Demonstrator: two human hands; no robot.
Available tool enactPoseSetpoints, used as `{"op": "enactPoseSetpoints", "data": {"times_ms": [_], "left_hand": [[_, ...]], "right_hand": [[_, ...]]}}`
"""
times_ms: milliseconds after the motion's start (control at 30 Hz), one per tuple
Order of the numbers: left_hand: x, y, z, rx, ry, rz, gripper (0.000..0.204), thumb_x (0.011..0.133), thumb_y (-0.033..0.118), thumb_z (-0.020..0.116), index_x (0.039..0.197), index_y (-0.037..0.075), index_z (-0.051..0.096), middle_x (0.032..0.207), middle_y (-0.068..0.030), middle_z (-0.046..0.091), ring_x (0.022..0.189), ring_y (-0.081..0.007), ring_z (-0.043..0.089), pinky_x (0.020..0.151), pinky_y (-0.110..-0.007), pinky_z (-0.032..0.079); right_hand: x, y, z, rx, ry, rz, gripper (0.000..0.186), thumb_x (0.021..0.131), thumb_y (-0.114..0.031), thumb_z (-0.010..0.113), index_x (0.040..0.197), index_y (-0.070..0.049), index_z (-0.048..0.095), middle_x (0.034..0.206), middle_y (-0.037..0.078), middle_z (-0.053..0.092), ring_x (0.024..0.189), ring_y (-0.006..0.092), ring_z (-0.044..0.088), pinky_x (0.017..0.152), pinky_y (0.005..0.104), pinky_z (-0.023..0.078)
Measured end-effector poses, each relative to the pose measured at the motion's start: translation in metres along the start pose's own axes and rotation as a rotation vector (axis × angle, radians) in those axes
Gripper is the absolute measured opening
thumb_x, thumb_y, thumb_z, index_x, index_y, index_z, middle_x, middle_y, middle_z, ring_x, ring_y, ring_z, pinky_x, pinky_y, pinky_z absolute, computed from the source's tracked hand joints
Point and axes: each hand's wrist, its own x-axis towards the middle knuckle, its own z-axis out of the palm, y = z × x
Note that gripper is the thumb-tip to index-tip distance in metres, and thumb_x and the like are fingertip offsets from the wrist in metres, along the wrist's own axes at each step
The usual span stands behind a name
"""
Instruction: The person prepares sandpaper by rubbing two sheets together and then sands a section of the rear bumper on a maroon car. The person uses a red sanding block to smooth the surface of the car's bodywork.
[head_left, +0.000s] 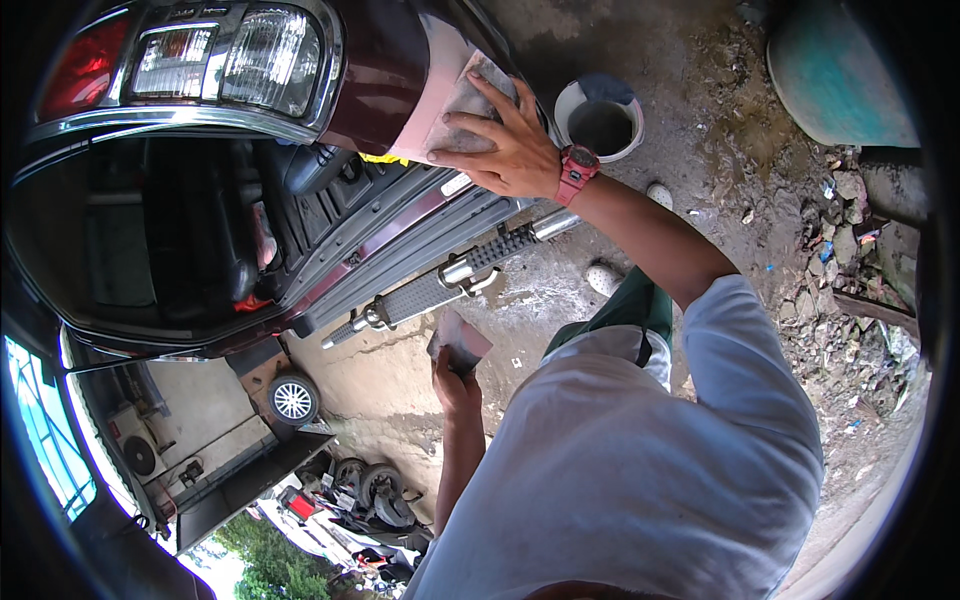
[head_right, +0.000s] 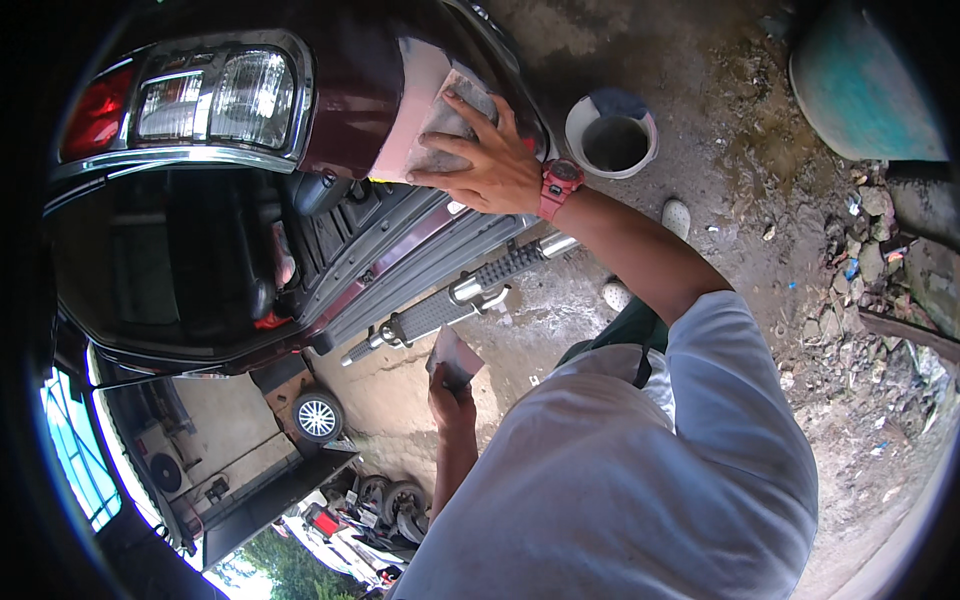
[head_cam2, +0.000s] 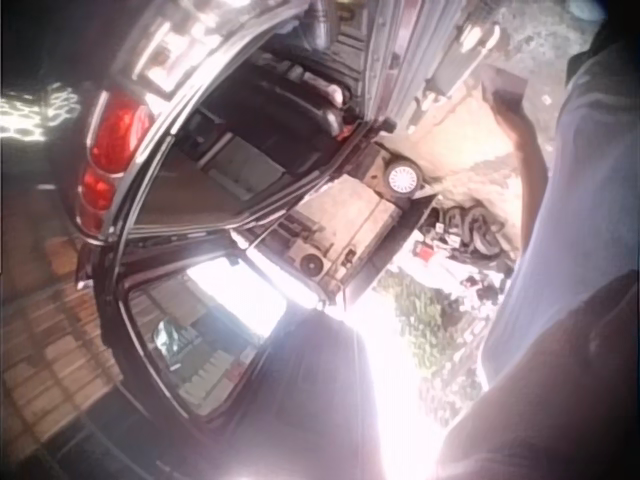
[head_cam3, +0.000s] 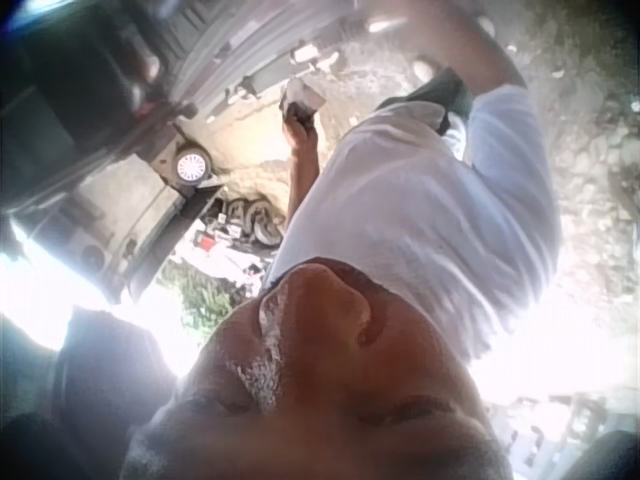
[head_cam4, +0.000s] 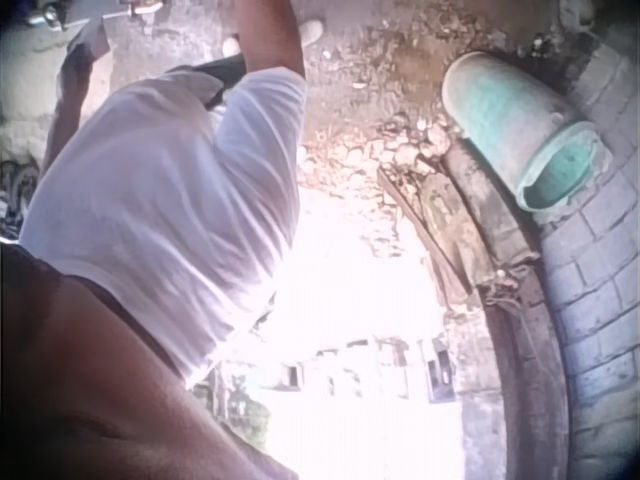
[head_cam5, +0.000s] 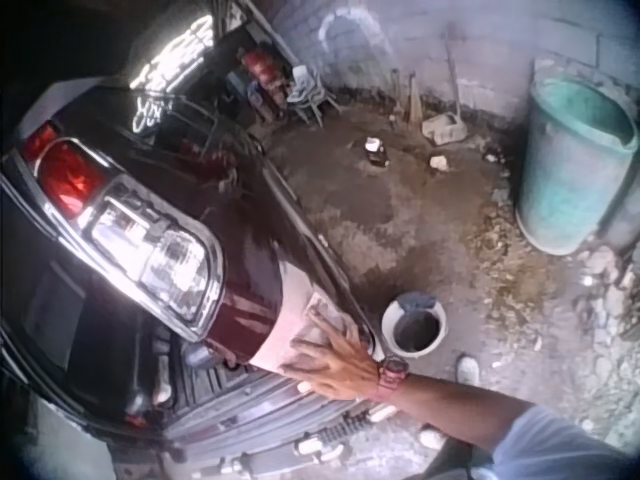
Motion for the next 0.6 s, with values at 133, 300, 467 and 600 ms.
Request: {"op": "enactPoseSetpoints", "data": {"times_ms": [133,300,467,600], "left_hand": [[0.001,-0.003,-0.002,0.002,-0.034,-0.006,0.025,0.103,0.024,0.057,0.12,0.007,0.062,0.1,-0.0026,0.064,0.084,-0.0147,0.061,0.066,-0.029,0.044],[-0.006,-0.003,0.01,-0.023,0.046,0.0,0.023,0.103,0.024,0.057,0.119,0.007,0.062,0.096,-0.0018,0.063,0.078,-0.0128,0.058,0.062,-0.028,0.042],[0.004,-0.006,0.001,-0.002,0.024,-0.026,0.022,0.103,0.024,0.057,0.117,0.008,0.062,0.096,-0.0018,0.062,0.078,-0.0125,0.058,0.061,-0.028,0.042],[0.013,-0.007,0.004,0.006,-0.009,-0.044,0.021,0.103,0.024,0.056,0.115,0.008,0.062,0.095,-0.0017,0.062,0.078,-0.0125,0.058,0.061,-0.028,0.042]], "right_hand": [[0.016,0.002,-0.01,0.029,0.102,-0.027,0.048,0.087,-0.041,0.076,0.132,-0.054,0.065,0.151,-0.005,0.048,0.152,0.0421,0.025,0.115,0.0731,0.019],[0.028,0.005,-0.006,0.019,0.077,-0.033,0.046,0.088,-0.042,0.075,0.132,-0.053,0.065,0.149,-0.004,0.049,0.152,0.0419,0.026,0.115,0.0721,0.022],[0.029,-0.005,-0.001,0.014,0.077,-0.004,0.046,0.087,-0.042,0.075,0.131,-0.053,0.065,0.144,-0.004,0.05,0.151,0.0423,0.027,0.115,0.0719,0.023],[0.025,-0.01,0.008,0.02,0.082,0.02,0.047,0.085,-0.042,0.077,0.13,-0.054,0.066,0.144,-0.005,0.049,0.15,0.0433,0.029,0.115,0.0726,0.023]]}}
